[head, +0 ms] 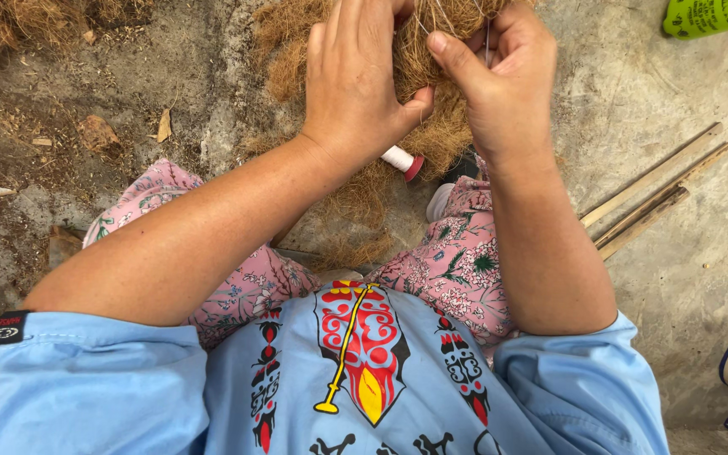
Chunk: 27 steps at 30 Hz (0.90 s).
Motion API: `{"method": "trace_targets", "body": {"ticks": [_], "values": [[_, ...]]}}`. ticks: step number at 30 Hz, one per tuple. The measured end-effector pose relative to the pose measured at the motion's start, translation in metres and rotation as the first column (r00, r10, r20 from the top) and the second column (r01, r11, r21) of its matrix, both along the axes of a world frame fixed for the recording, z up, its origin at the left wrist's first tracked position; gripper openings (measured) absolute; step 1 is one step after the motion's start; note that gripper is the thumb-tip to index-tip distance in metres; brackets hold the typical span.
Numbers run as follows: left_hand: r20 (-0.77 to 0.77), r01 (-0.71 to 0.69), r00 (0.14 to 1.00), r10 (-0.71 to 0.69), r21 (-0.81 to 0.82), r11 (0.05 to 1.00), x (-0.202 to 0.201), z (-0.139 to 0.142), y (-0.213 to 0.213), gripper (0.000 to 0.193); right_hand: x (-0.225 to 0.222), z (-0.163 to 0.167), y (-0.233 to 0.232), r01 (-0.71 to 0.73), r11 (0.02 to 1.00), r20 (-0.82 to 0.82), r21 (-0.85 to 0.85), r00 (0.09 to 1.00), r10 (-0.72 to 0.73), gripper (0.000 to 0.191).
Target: The person sits on the floor and wraps loose coconut coir fiber around a wooden stick, rotating the stick and pressing the fiber to build up a cylindrical bundle. They then use a length of string to tie and secure the coir wrapping along the stick.
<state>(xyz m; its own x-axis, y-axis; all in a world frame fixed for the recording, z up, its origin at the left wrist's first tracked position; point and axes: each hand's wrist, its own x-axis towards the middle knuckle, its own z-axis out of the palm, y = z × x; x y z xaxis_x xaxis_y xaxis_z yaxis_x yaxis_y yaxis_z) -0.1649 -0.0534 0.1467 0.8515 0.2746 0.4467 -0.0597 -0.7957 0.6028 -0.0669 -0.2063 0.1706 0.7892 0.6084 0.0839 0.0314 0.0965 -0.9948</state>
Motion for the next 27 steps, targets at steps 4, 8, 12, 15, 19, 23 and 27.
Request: {"method": "trace_targets", "body": {"ticks": [4, 8, 12, 15, 19, 23, 27], "values": [[-0.013, -0.023, 1.000, 0.024, 0.027, 0.999, 0.005, -0.005, -0.001, 0.081, 0.006, -0.009, 0.001, 0.033, 0.999, 0.052, -0.040, 0.998, -0.031, 0.023], [-0.026, -0.025, 0.999, 0.024, -0.029, 0.999, 0.010, -0.013, 0.000, 0.081, 0.011, -0.014, 0.000, 0.038, 0.993, 0.107, -0.110, 0.994, -0.026, 0.021], [-0.003, -0.023, 1.000, 0.022, -0.202, 0.979, 0.010, -0.021, 0.002, 0.075, 0.014, 0.000, -0.009, -0.003, 0.952, 0.253, -0.305, 0.964, 0.084, 0.025], [0.018, -0.026, 0.999, 0.031, -0.244, 0.969, 0.010, -0.025, 0.006, 0.073, 0.011, 0.013, -0.011, -0.005, 0.871, 0.309, -0.491, 0.934, 0.179, 0.023], [0.070, 0.042, 0.997, -0.021, -0.317, 0.947, 0.013, -0.028, 0.014, 0.067, 0.004, 0.024, -0.008, -0.004, 0.854, 0.396, -0.520, 0.885, 0.245, 0.022], [-0.030, 0.138, 0.983, -0.181, -0.530, 0.837, 0.014, -0.032, 0.023, 0.055, 0.005, 0.027, -0.007, -0.083, 0.928, 0.200, -0.363, 0.966, 0.165, 0.020], [0.276, 0.415, 0.853, -0.443, -0.874, 0.254, 0.011, -0.039, 0.024, 0.048, 0.002, 0.019, -0.008, -0.034, 0.956, 0.275, -0.290, 0.954, 0.118, 0.021]]}}
